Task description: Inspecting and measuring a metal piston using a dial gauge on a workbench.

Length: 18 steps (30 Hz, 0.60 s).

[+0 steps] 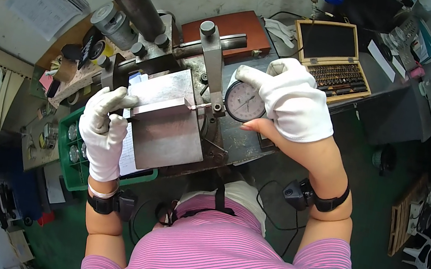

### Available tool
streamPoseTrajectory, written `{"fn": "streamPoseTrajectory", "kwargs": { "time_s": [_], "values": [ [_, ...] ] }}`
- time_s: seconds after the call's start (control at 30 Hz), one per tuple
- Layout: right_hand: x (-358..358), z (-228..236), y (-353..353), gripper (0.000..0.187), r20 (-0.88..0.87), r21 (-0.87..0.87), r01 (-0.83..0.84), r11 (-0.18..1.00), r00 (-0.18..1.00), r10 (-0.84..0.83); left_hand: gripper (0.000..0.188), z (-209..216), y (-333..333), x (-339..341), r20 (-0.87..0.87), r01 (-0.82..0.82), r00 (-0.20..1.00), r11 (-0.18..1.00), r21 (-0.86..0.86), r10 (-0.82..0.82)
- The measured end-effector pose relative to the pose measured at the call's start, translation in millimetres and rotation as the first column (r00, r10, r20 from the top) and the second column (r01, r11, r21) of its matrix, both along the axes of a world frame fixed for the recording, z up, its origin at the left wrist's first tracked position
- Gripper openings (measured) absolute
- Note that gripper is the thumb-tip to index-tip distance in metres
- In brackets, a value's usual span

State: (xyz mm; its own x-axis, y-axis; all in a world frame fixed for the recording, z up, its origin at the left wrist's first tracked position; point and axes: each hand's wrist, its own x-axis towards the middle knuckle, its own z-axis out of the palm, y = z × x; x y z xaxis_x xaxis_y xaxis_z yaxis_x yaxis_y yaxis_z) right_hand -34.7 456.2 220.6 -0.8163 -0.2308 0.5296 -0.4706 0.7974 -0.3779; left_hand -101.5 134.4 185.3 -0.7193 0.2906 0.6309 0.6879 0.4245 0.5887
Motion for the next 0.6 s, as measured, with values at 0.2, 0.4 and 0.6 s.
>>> {"fn": "streamPoseTrajectory", "kwargs": {
  "time_s": [0.2, 0.4, 0.6],
  "values": [
    [-1.5, 2.5, -0.5, 0.067, 0.013, -0.005, -0.012, 1.0, 1.0, 0.012, 0.039, 1.4, 0.1, 0.2, -0.018, 0.014, 1.0, 1.0, -0.018, -0.014],
    [-0.8, 1.7, -0.2, 0.068, 0.031, -0.04, -0.028, 0.999, 0.999, 0.029, 0.036, 0.5, -0.9, -1.3, -0.05, 0.006, 0.999, 0.999, -0.044, -0.008],
    [0.2, -0.9, 1.8, 0.069, 0.011, -0.049, -0.041, 0.998, 0.999, 0.042, 0.037, 2.2, 0.5, -0.7, -0.066, 0.008, 0.998, 0.999, -0.05, -0.011]
  ]
}}
